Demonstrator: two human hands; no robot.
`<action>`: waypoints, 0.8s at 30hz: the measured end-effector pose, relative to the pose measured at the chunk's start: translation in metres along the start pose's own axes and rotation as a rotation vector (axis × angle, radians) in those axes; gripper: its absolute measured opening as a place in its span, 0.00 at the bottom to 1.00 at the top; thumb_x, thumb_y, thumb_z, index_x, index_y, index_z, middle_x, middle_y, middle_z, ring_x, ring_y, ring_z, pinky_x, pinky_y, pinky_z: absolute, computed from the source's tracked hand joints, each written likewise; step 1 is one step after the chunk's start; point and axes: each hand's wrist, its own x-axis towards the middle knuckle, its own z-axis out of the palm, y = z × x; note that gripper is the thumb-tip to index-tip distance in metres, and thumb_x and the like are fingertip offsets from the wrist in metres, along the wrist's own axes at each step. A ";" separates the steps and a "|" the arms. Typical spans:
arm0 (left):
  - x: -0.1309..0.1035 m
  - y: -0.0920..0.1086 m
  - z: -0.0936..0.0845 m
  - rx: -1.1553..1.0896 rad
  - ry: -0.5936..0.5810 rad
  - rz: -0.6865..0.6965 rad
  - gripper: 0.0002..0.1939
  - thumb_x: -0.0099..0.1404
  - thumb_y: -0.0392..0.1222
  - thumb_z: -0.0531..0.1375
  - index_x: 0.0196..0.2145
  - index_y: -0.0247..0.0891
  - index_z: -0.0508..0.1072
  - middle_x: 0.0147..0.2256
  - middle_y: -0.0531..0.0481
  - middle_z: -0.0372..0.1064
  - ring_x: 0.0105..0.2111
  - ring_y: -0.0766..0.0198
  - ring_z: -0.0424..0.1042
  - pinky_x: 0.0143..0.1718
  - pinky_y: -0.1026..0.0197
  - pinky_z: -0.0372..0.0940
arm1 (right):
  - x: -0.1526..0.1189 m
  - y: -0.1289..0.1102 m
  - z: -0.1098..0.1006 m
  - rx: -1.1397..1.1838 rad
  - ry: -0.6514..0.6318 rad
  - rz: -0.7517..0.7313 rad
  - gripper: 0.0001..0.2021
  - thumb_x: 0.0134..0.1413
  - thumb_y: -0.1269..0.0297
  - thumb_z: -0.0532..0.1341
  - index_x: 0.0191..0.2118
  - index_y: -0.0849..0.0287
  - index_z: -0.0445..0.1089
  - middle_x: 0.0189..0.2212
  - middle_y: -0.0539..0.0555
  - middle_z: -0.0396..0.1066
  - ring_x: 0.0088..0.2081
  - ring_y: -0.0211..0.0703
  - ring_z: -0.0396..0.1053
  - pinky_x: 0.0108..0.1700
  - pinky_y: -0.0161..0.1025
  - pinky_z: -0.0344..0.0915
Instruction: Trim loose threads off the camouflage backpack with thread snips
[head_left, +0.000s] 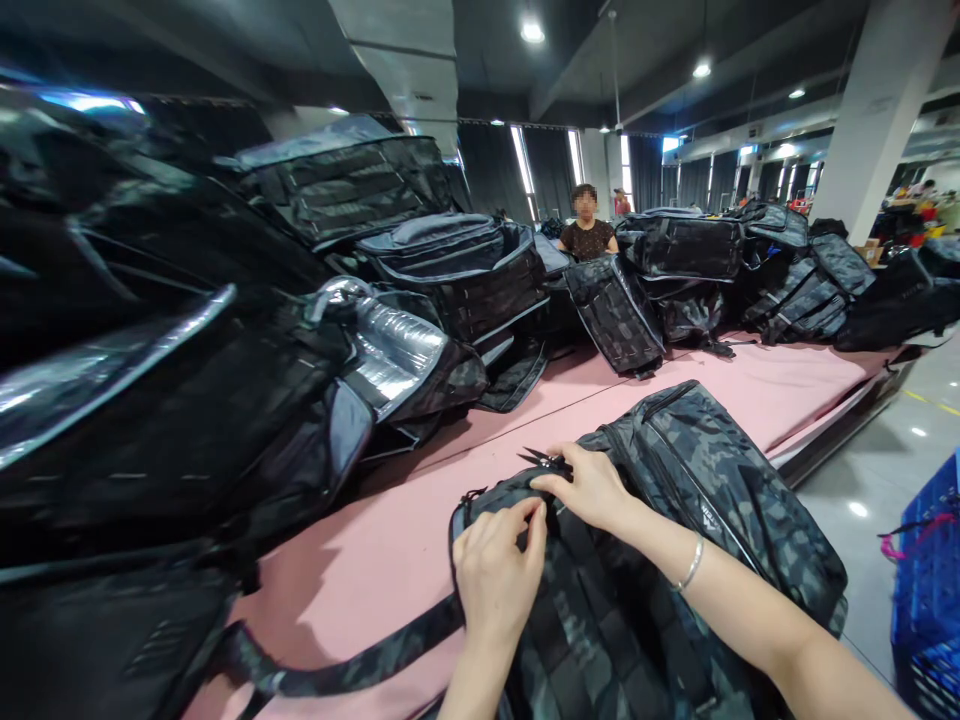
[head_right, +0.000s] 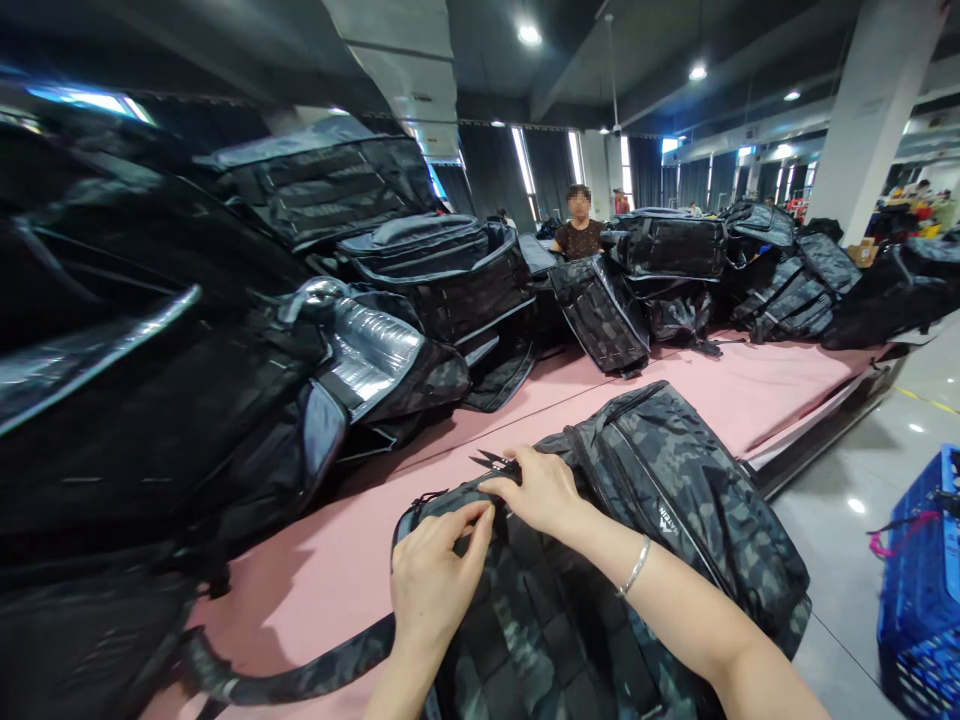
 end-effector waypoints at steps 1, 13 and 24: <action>0.002 -0.002 -0.002 0.004 -0.015 -0.003 0.15 0.63 0.48 0.51 0.32 0.39 0.75 0.24 0.51 0.70 0.28 0.60 0.69 0.35 0.57 0.59 | 0.003 0.001 0.001 -0.011 -0.016 0.005 0.11 0.51 0.59 0.61 0.39 0.58 0.70 0.30 0.51 0.72 0.33 0.42 0.68 0.36 0.35 0.60; 0.071 -0.010 -0.019 0.188 -0.595 -0.189 0.17 0.62 0.45 0.48 0.43 0.44 0.73 0.44 0.48 0.72 0.44 0.53 0.70 0.40 0.57 0.62 | -0.002 0.011 0.005 0.128 0.056 0.021 0.07 0.49 0.64 0.55 0.23 0.58 0.64 0.19 0.45 0.61 0.24 0.35 0.59 0.28 0.31 0.54; 0.064 -0.006 -0.008 0.163 -0.472 -0.200 0.15 0.60 0.38 0.43 0.32 0.39 0.69 0.40 0.43 0.72 0.40 0.52 0.70 0.36 0.56 0.60 | -0.004 0.013 0.007 0.103 0.061 0.022 0.07 0.50 0.64 0.56 0.24 0.58 0.64 0.20 0.45 0.62 0.25 0.35 0.61 0.29 0.31 0.55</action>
